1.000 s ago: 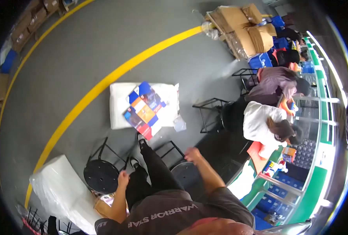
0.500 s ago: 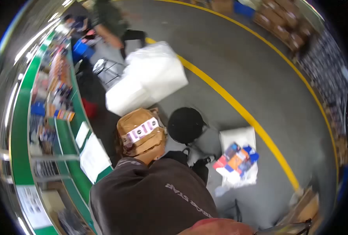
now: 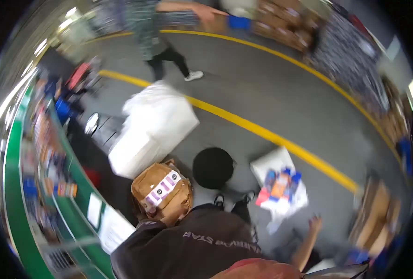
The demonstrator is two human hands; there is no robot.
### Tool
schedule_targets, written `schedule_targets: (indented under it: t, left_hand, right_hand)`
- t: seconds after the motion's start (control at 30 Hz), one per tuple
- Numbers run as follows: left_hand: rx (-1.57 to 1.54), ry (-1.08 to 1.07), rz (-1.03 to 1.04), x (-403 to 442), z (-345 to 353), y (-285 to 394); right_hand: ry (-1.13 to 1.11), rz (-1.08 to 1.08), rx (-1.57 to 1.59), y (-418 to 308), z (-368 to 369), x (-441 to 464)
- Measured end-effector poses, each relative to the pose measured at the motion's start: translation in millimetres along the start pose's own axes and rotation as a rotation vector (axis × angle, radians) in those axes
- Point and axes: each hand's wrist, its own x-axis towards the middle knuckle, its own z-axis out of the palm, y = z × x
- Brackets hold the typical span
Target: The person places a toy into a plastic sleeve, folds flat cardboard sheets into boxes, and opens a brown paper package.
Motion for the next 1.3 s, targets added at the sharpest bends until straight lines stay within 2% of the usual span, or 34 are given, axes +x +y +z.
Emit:
schedule_targets:
  t: [0.03, 0.07, 0.1, 0.13, 0.2, 0.23, 0.27, 0.3, 0.33, 0.37, 0.4, 0.43, 0.47, 0.53, 0.6, 0.63, 0.67, 0.77, 0.87, 0.9, 0.97, 1.0, 1.07, 1.1, 1.17, 1.2, 1.3]
  left_hand:
    - [-0.145, 0.067, 0.025, -0.8, -14.8, -3.9]
    - [-0.288, 0.116, 0.054, 8.9, -33.4, -3.7]
    - [-0.431, 0.133, 0.075, 19.6, -43.1, -4.2]
    - [-0.576, 0.14, 0.079, 35.7, -53.7, -1.0]
    - [-0.885, 0.175, 0.005, 58.9, -69.7, 15.5]
    - [-1.043, 0.217, -0.069, 69.5, -72.7, 17.9]
    - [-0.787, 0.304, -0.127, 101.0, -66.4, 10.6]
    - [-0.746, 0.259, -0.108, 101.3, -76.4, 20.5]
    - [-0.646, 0.188, 0.002, 102.8, -102.9, 44.4]
    - [-0.543, 0.114, 0.104, 102.3, -128.2, 69.0]
    - [-0.593, 0.064, 0.144, 100.5, -152.8, 98.3]
    - [-0.647, 0.014, 0.179, 98.5, -162.7, 124.8]
    - [-0.633, -0.036, 0.134, 110.1, -168.0, 138.0]
    - [-0.535, -0.117, 0.098, 132.3, -181.5, 154.3]
    - [-0.488, -0.164, 0.06, 142.2, -193.5, 177.9]
    - [-0.447, -0.169, 0.072, 148.2, -197.8, 183.9]
    - [-0.418, -0.203, 0.09, 156.4, -200.3, 185.4]
    - [-0.357, -0.26, 0.03, 173.2, -211.7, 190.8]
    - [-0.33, -0.306, 0.091, 174.7, -224.0, 211.9]
    - [-0.303, -0.319, 0.096, 176.8, -229.6, 217.1]
    - [-0.368, -0.347, 0.141, 179.8, -230.7, 226.0]
    - [-0.307, -0.349, 0.149, 175.3, -233.5, 237.1]
    - [-0.3, -0.408, 0.205, 166.6, -236.5, 255.0]
    - [-0.315, -0.451, 0.237, 165.8, -235.5, 255.6]
    - [-0.225, -0.486, 0.268, 163.5, -231.2, 261.3]
    - [-0.161, -0.486, 0.286, 156.2, -232.9, 270.7]
    - [-0.102, -0.608, 0.351, 149.5, -229.7, 279.6]
  right_hand:
    - [0.264, -0.532, -0.564, 14.0, 50.7, -28.8]
    - [-0.164, -0.05, -0.223, 19.9, 100.2, -44.9]
    - [-0.17, 0.333, -0.328, -123.3, 77.0, -123.5]
    - [-0.171, 0.171, -0.095, -30.7, 156.6, -136.5]
    - [-0.093, 0.328, -0.101, -37.7, 217.2, -196.0]
    - [-0.174, 0.549, -0.026, -70.9, 212.9, -223.4]
    - [-0.183, 0.657, -0.033, -40.4, 259.7, -238.9]
    - [-0.257, 0.531, -0.256, -25.2, 290.2, -261.8]
    - [-0.253, 0.385, -0.369, -21.8, 312.0, -287.3]
    - [-0.49, 0.478, -0.292, -33.4, 308.8, -297.9]
    - [-0.542, 0.585, -0.155, -37.7, 313.7, -310.6]
    - [-0.562, 0.434, -0.208, -18.3, 336.5, -324.1]
    - [-0.596, 0.29, -0.319, -19.3, 333.8, -331.0]
    - [-0.46, 0.651, -0.064, -47.9, 297.4, -343.9]
    - [-0.412, 0.488, -0.206, -19.3, 312.8, -341.1]
    - [-0.448, 0.675, 0.023, -23.1, 289.7, -332.6]
    - [-0.359, 0.686, 0.051, -34.7, 268.0, -330.0]
    - [-0.237, 0.681, 0.164, -58.7, 222.5, -317.2]
    - [-0.313, 0.632, 0.111, -92.8, 178.6, -316.7]
    - [-0.344, 0.484, 0.029, -71.3, 213.1, -317.1]
    - [-0.534, 0.674, 0.102, -99.6, 200.6, -338.4]
    - [-0.551, 0.664, 0.032, -126.2, 181.6, -356.5]
    - [-0.292, 0.888, 0.059, -165.8, 183.4, -400.7]
    - [-0.443, 0.941, 0.008, -183.3, 177.8, -411.1]
    - [-0.466, 1.022, 0.014, -219.5, 173.1, -446.3]
    - [-0.335, 1.018, -0.059, -232.5, 188.0, -468.0]
    - [-0.26, 1.129, -0.121, -271.1, 219.6, -514.1]
